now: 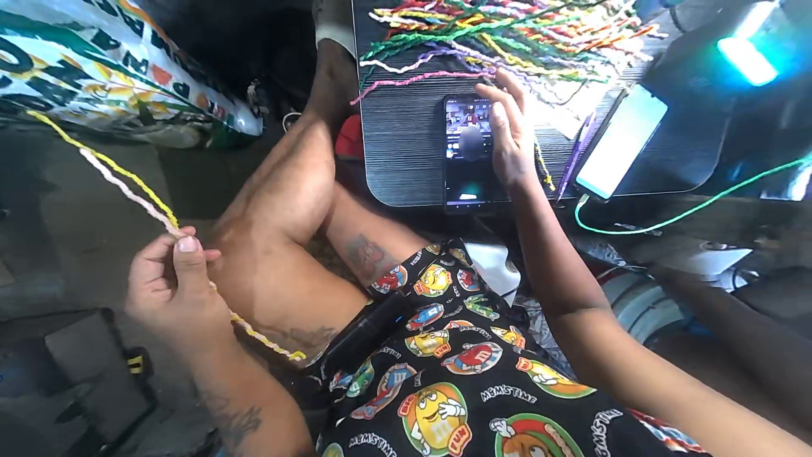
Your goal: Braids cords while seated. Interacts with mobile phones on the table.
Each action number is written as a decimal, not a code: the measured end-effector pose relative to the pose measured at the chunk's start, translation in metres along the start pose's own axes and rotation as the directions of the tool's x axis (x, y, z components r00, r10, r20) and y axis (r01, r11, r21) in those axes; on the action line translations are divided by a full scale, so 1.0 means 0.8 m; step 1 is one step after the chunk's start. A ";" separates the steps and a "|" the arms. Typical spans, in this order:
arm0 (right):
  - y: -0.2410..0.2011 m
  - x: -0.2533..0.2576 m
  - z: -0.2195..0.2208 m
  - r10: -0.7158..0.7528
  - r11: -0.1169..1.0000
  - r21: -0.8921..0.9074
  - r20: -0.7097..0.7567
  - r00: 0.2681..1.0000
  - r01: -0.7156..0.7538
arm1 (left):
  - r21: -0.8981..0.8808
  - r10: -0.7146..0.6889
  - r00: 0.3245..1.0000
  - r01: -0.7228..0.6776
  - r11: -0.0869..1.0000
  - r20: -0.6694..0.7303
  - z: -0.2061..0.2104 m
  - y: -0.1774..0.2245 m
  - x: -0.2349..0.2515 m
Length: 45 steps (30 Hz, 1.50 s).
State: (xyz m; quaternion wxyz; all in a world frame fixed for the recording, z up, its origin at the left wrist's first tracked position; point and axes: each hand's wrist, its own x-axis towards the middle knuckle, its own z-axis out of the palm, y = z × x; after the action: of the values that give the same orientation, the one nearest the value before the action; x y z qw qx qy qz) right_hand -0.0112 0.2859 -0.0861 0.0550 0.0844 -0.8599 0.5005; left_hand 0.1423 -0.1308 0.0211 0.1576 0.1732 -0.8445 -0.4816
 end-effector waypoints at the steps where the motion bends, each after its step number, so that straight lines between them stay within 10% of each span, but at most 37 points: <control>1: -0.001 -0.001 0.000 0.003 1.000 0.005 -0.002 1.000 -0.003 | -0.001 0.000 1.000 0.000 1.000 0.002 0.000 0.000 0.000; 20: 0.003 -0.027 -0.001 -0.068 0.995 -0.093 -0.242 0.968 0.046 | 0.007 0.012 1.000 -0.012 1.000 -0.005 0.000 -0.002 0.000; 32: 0.001 -0.108 -0.034 0.072 0.997 -0.030 0.034 0.997 -0.071 | 0.006 -0.003 1.000 0.003 1.000 0.002 0.001 -0.002 0.001; 45: 0.013 -0.101 -0.037 0.122 0.991 0.055 -0.023 0.992 -0.120 | -0.009 0.006 1.000 -0.006 1.000 -0.016 0.003 -0.001 0.000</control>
State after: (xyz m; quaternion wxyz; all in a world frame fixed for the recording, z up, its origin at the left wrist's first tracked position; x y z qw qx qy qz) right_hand 0.0662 0.3241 -0.0952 0.0335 0.0270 -0.8490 0.5267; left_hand 0.1410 -0.1294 0.0190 0.1667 0.1740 -0.8414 -0.4837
